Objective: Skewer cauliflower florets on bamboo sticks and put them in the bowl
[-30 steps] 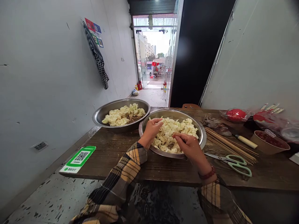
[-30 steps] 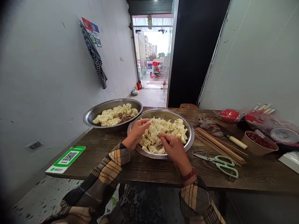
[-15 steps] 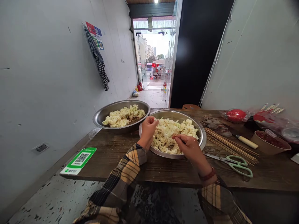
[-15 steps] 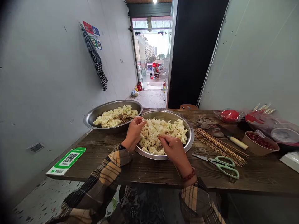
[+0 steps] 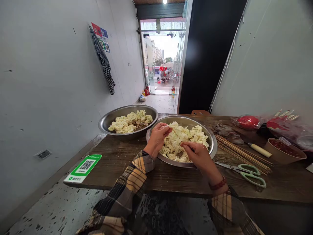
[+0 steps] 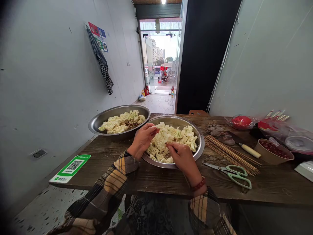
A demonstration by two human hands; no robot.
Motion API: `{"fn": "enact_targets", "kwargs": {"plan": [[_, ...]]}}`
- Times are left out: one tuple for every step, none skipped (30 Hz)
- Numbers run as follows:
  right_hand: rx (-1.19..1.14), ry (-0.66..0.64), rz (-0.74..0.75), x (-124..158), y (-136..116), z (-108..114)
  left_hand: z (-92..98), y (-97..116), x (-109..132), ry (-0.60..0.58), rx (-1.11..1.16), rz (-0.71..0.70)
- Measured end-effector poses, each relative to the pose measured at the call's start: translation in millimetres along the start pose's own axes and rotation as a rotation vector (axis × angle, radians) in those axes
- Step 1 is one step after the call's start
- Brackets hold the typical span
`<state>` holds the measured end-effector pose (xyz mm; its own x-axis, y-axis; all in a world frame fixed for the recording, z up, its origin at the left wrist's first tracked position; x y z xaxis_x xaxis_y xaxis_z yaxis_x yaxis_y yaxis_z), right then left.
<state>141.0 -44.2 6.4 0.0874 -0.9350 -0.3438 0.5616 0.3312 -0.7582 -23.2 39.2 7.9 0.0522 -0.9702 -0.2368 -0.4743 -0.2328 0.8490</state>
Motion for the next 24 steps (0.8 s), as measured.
{"fn": "enact_targets", "kwargs": {"plan": [[0.004,0.005,-0.002,0,0,0,-0.8,1,0,-0.007,-0.008,-0.01],[0.006,0.009,-0.005,0,0,1,-1.4,1,1,-0.01,-0.016,-0.018],[0.006,0.014,-0.008,0,0,1,-1.8,2,1,-0.011,-0.022,-0.025],[0.002,0.017,-0.009,1,0,1,-2.0,2,1,-0.01,-0.027,-0.031],[-0.003,0.018,-0.01,1,0,1,-1.9,3,1,-0.006,-0.029,-0.036],[-0.012,0.018,-0.007,1,0,1,-1.6,3,2,0.002,-0.029,-0.039],[-0.022,0.014,0.0,1,0,1,-1.1,3,2,0.011,-0.028,-0.04],[-0.029,0.012,0.006,1,0,1,-0.6,3,2,0.021,-0.023,-0.041],[-0.03,0.009,0.009,1,1,0,-0.1,4,2,0.03,-0.018,-0.042],[-0.029,0.008,0.01,1,2,0,0.4,4,2,0.037,-0.012,-0.045],[-0.027,0.008,0.01,0,2,0,0.5,4,2,0.039,-0.008,-0.049],[-0.026,0.009,0.01,0,3,-1,0.4,5,3,0.037,-0.005,-0.055],[-0.027,0.01,0.009,0,4,-1,0.1,5,3,0.035,-0.003,-0.061],[-0.03,0.012,0.008,0,4,-1,-0.3,6,3,0.033,-0.004,-0.068],[-0.031,0.013,0.007,0,4,0,-1.0,7,3,0.029,-0.011,-0.075],[-0.028,0.012,0.003,0,3,0,-1.7,8,3,0.025,-0.024,-0.085],[-0.022,0.011,-0.001,0,3,0,-2.5,9,4,0.021,-0.042,-0.098],[-0.016,0.01,-0.004,0,3,0,-3.2,10,4,0.018,-0.063,-0.113],[-0.013,0.009,-0.005,0,2,0,-3.9,11,4,0.013,-0.084,-0.13],[-0.014,0.009,-0.003,0,2,0,-4.6,12,4,0.006,-0.103,-0.147],[-0.017,0.009,-0.001,0,2,1,-5.0,12,4,-0.002,-0.117,-0.164],[-0.019,0.01,0.0,0,2,1,-5.3,13,3,-0.011,-0.131,-0.18],[-0.019,0.011,-0.001,0,2,1,-5.4,13,3,-0.021,-0.146,-0.195],[-0.019,0.011,-0.004,0,3,0,-5.1,13,2,-0.03,-0.165,-0.21]]}}
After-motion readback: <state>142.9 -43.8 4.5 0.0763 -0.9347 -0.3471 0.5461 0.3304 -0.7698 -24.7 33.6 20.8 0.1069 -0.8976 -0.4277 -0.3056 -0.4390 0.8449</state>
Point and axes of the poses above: each hand's wrist, its own x-axis away from the middle knuckle, its own z-axis out of the back of the hand, y = z × x, the point moved 5 cm from there along -x, towards the middle knuckle, and after that the axes turned 8 degrees about -z, right-handed, at the moved point
